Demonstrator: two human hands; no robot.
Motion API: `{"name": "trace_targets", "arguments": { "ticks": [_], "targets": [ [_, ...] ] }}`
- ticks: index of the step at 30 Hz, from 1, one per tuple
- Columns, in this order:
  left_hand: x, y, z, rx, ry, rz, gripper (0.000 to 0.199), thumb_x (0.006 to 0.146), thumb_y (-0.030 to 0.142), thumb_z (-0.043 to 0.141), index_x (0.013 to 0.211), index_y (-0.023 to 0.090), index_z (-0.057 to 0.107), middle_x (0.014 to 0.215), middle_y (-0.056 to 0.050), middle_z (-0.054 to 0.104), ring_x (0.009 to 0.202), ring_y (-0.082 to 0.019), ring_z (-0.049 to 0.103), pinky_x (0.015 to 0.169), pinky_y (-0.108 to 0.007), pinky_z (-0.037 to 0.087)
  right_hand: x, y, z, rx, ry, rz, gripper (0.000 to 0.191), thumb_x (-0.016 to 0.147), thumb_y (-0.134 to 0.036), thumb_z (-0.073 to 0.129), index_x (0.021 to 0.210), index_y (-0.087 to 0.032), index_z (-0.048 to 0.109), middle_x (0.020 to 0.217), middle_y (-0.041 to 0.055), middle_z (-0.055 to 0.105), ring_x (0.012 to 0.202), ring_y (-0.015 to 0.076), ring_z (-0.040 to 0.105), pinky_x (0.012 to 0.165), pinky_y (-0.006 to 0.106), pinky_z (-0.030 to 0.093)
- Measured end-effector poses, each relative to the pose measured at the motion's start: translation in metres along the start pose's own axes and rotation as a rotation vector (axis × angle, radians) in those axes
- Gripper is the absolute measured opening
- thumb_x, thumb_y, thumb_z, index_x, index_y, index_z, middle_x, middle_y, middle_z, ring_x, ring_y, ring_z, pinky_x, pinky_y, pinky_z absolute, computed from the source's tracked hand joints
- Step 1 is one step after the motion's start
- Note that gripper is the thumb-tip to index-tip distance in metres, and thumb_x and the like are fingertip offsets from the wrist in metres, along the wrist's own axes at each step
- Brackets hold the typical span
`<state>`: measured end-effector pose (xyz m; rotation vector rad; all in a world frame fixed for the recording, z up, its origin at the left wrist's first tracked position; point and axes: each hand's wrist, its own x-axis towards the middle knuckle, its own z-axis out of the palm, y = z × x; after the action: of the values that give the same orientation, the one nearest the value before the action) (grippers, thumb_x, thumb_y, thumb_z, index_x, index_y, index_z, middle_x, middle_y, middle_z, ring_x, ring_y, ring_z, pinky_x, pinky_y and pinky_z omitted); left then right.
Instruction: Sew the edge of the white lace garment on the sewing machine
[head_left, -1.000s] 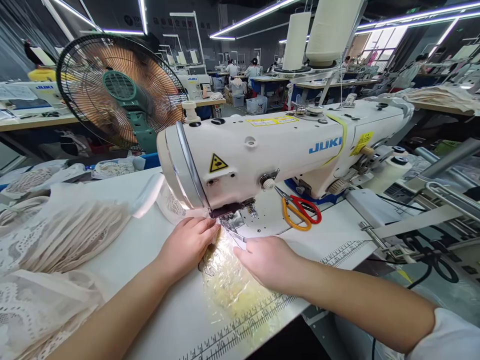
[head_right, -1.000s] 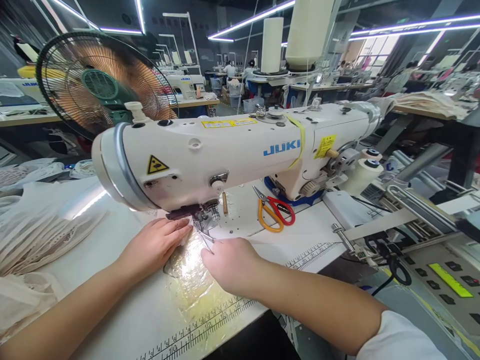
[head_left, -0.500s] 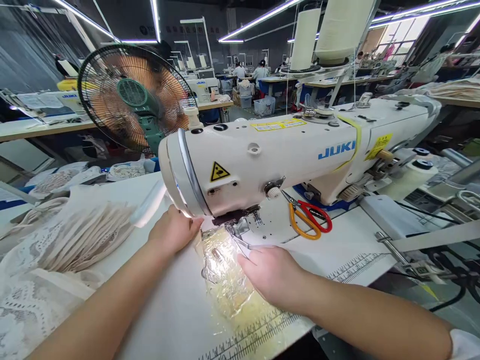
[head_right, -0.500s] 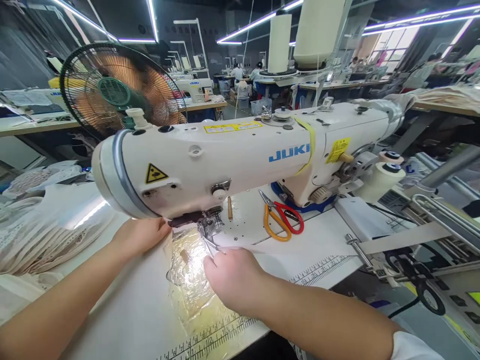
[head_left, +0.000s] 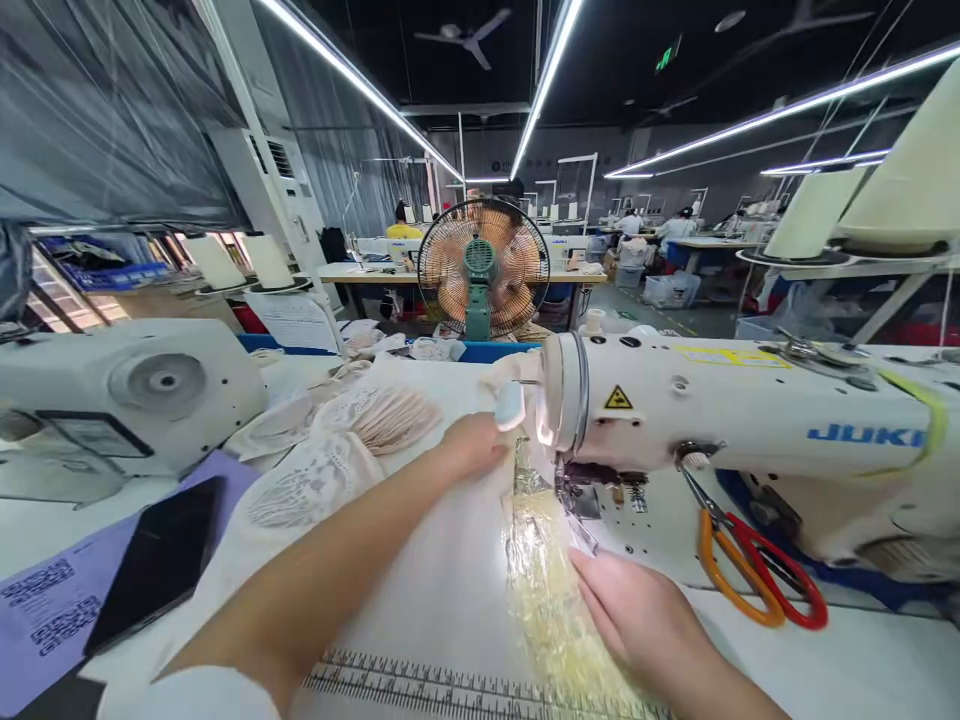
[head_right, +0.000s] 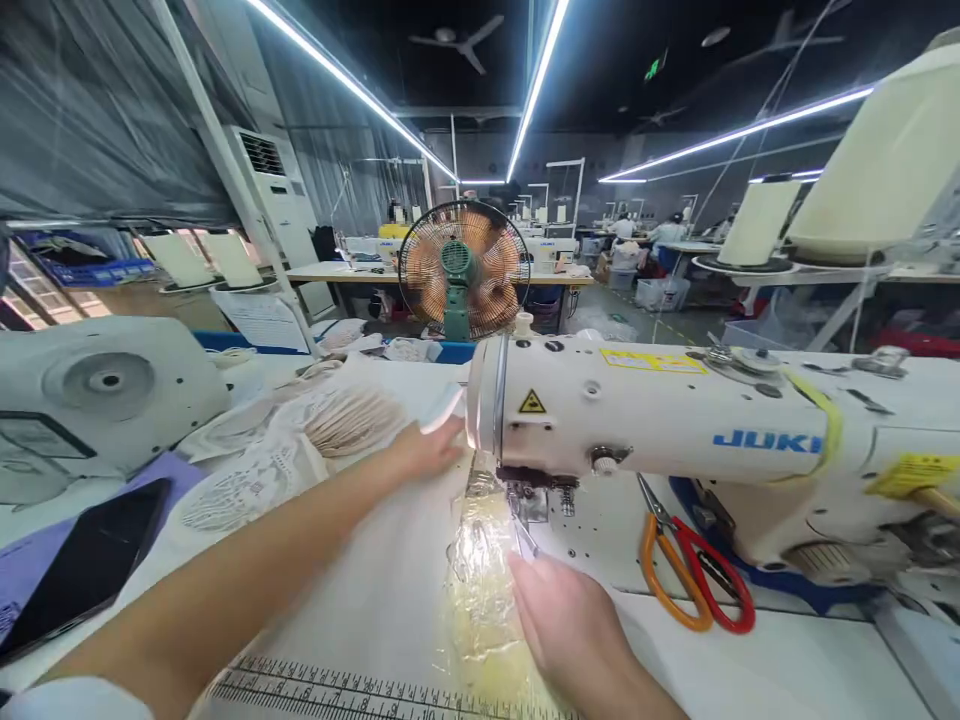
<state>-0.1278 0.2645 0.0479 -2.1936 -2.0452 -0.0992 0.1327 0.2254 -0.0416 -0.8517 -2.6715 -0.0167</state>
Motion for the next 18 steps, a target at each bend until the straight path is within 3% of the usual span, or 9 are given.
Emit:
{"name": "trace_targets", "arguments": {
  "ticks": [3, 6, 10, 14, 17, 18],
  "targets": [
    [-0.063, -0.033, -0.026, 0.072, -0.016, -0.155, 0.02, 0.084, 0.018, 0.049, 0.097, 0.018, 0.064, 0.104, -0.011, 0.066, 0.103, -0.025, 0.06, 0.088, -0.039, 0.046, 0.002, -0.007, -0.008, 0.027, -0.108, 0.087, 0.036, 0.089, -0.018, 0.03, 0.096, -0.019, 0.065, 0.068, 0.0053, 0.06, 0.056, 0.0188, 0.055, 0.048, 0.029, 0.029],
    [-0.126, -0.075, -0.05, 0.117, 0.023, -0.451, 0.027, 0.084, 0.022, 0.039, 0.091, 0.011, 0.063, 0.098, -0.022, 0.065, 0.087, -0.031, 0.063, 0.072, -0.045, 0.048, 0.005, -0.013, -0.017, 0.039, -0.181, 0.119, 0.033, 0.09, -0.018, 0.032, 0.098, -0.019, 0.064, 0.071, 0.0055, 0.06, 0.06, 0.0192, 0.056, 0.05, 0.028, 0.031],
    [-0.18, -0.107, -0.067, 0.005, 0.08, -0.648, 0.022, 0.076, 0.033, 0.045, 0.059, 0.02, 0.047, 0.062, -0.007, 0.061, 0.063, -0.023, 0.061, 0.056, -0.03, 0.044, 0.009, -0.018, -0.026, 0.02, -0.166, 0.148, 0.033, 0.089, -0.016, 0.033, 0.104, -0.019, 0.063, 0.075, 0.0066, 0.062, 0.067, 0.0213, 0.059, 0.054, 0.029, 0.035],
    [-0.198, -0.09, -0.076, -0.125, 0.272, -0.693, 0.023, 0.08, 0.037, 0.031, 0.065, 0.023, 0.04, 0.062, -0.002, 0.056, 0.062, -0.019, 0.057, 0.057, -0.027, 0.042, -0.002, -0.033, -0.034, 0.156, -0.042, 0.208, 0.033, 0.09, -0.017, 0.031, 0.099, -0.016, 0.063, 0.078, 0.0078, 0.062, 0.071, 0.0215, 0.06, 0.06, 0.031, 0.041],
    [-0.202, -0.048, -0.075, -0.308, 0.331, -0.585, 0.029, 0.08, 0.046, 0.031, 0.068, 0.023, 0.042, 0.056, 0.002, 0.051, 0.056, -0.016, 0.053, 0.055, -0.025, 0.043, -0.026, -0.065, -0.03, 0.526, 0.149, 0.211, 0.03, 0.091, -0.025, 0.035, 0.106, -0.016, 0.06, 0.086, 0.0089, 0.062, 0.08, 0.0206, 0.06, 0.069, 0.033, 0.048],
    [-0.203, -0.03, -0.072, -0.432, 0.348, -0.511, 0.03, 0.078, 0.049, 0.034, 0.066, 0.023, 0.043, 0.054, 0.003, 0.049, 0.054, -0.016, 0.051, 0.054, -0.025, 0.042, -0.035, -0.079, -0.026, 0.694, 0.161, 0.175, 0.03, 0.09, -0.029, 0.04, 0.111, -0.017, 0.057, 0.093, 0.0098, 0.062, 0.086, 0.0206, 0.06, 0.071, 0.032, 0.049]
  ]
}}
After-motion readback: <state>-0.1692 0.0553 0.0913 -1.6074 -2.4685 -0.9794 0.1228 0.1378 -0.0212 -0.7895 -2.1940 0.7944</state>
